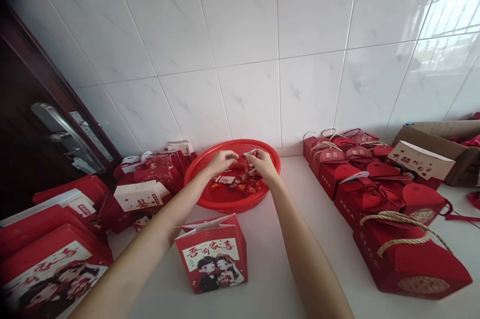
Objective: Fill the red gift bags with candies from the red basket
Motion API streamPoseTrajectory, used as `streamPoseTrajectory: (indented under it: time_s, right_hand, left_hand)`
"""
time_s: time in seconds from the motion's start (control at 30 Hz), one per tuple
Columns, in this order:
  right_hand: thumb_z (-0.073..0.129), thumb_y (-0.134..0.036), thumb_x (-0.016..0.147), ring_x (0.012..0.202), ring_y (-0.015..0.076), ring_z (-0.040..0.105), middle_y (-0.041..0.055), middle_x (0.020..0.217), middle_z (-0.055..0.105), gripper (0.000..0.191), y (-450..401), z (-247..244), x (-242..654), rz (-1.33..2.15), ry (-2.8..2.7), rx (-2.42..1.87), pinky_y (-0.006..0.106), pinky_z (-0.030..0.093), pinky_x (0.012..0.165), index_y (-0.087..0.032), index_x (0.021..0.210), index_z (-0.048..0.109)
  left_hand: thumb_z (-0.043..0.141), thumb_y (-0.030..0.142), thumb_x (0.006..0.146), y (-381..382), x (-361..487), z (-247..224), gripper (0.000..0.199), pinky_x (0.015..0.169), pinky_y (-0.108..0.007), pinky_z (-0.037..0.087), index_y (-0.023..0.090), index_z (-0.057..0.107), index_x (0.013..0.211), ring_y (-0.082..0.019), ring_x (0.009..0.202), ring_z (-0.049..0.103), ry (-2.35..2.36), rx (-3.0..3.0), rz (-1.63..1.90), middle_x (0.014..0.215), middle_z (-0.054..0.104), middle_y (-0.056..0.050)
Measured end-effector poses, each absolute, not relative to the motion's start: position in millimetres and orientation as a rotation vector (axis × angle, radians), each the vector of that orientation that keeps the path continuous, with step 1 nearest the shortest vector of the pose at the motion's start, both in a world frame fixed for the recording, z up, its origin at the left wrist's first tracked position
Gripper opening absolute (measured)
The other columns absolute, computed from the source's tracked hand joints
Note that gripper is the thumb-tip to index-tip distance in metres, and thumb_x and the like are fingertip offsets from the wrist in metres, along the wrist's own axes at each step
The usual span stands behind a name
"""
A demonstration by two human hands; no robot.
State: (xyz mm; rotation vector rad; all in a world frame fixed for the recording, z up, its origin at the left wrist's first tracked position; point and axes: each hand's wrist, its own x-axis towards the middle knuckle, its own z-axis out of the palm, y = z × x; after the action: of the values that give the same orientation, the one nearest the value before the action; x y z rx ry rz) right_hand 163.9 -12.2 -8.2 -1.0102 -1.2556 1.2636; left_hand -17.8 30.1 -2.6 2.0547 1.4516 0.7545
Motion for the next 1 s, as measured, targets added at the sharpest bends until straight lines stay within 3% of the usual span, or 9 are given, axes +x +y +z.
streamPoseTrajectory:
  time_s: [0.13,0.2,0.47,0.67,0.8,1.0]
  right_hand:
    - [0.071,-0.031,0.076,0.057,0.0146,0.063,0.0002,0.074,0.064,0.016,-12.7,-7.2,163.0,1.233,-1.247,-0.982,0.026,0.053,0.048,-0.02,0.076,0.059]
    - [0.07,-0.03,0.075,0.057,0.0145,0.062,0.0001,0.072,0.063,0.017,-13.3,-7.5,162.7,1.232,-1.254,-0.982,0.026,0.054,0.048,-0.02,0.073,0.057]
    - [0.068,-0.027,0.076,0.058,0.0139,0.062,0.0001,0.073,0.063,0.015,-15.8,-7.3,163.2,1.242,-1.263,-0.982,0.026,0.055,0.05,-0.02,0.074,0.055]
    - [0.07,-0.027,0.074,0.059,0.0139,0.062,0.0001,0.074,0.064,0.017,-14.5,-7.8,163.0,1.242,-1.269,-0.968,0.026,0.056,0.05,-0.02,0.075,0.054]
    - [0.069,-0.028,0.073,0.057,0.0129,0.06,-0.0009,0.071,0.063,0.018,-14.8,-7.1,162.8,1.246,-1.259,-0.964,0.024,0.054,0.048,-0.02,0.073,0.053]
    - [0.07,-0.027,0.071,0.057,0.014,0.062,-0.0011,0.07,0.063,0.018,-14.1,-8.7,163.8,1.253,-1.251,-0.95,0.025,0.053,0.049,-0.02,0.072,0.054]
  left_hand:
    - [0.067,0.019,0.064,31.4,-27.9,-13.1,0.007,0.064,-0.028,0.05,0.018,0.072,0.068,-0.02,0.065,0.065,1.547,2.067,0.321,0.062,0.069,-0.003]
    - [0.072,0.022,0.058,31.1,-27.0,-16.9,0.005,0.06,-0.027,0.047,0.02,0.07,0.062,-0.018,0.057,0.061,1.555,2.078,0.155,0.054,0.065,0.0]
    - [0.084,0.025,0.043,26.2,-13.3,-18.9,0.034,0.063,-0.027,0.046,0.023,0.067,0.072,-0.023,0.07,0.063,1.592,2.166,0.015,0.064,0.066,0.002]
    - [0.08,0.025,0.05,21.7,-15.0,-14.7,0.02,0.065,-0.028,0.046,0.022,0.064,0.062,-0.022,0.068,0.062,1.532,2.177,-0.054,0.061,0.065,0.002]
    - [0.075,0.017,0.053,17.3,-9.8,-11.6,0.019,0.062,-0.025,0.046,0.022,0.068,0.07,-0.018,0.067,0.062,1.406,2.181,-0.123,0.067,0.067,0.003]
    - [0.08,0.03,0.059,14.1,2.7,-16.3,0.017,0.055,-0.026,0.04,0.021,0.068,0.067,-0.016,0.056,0.055,1.328,2.209,-0.216,0.057,0.059,0.004]
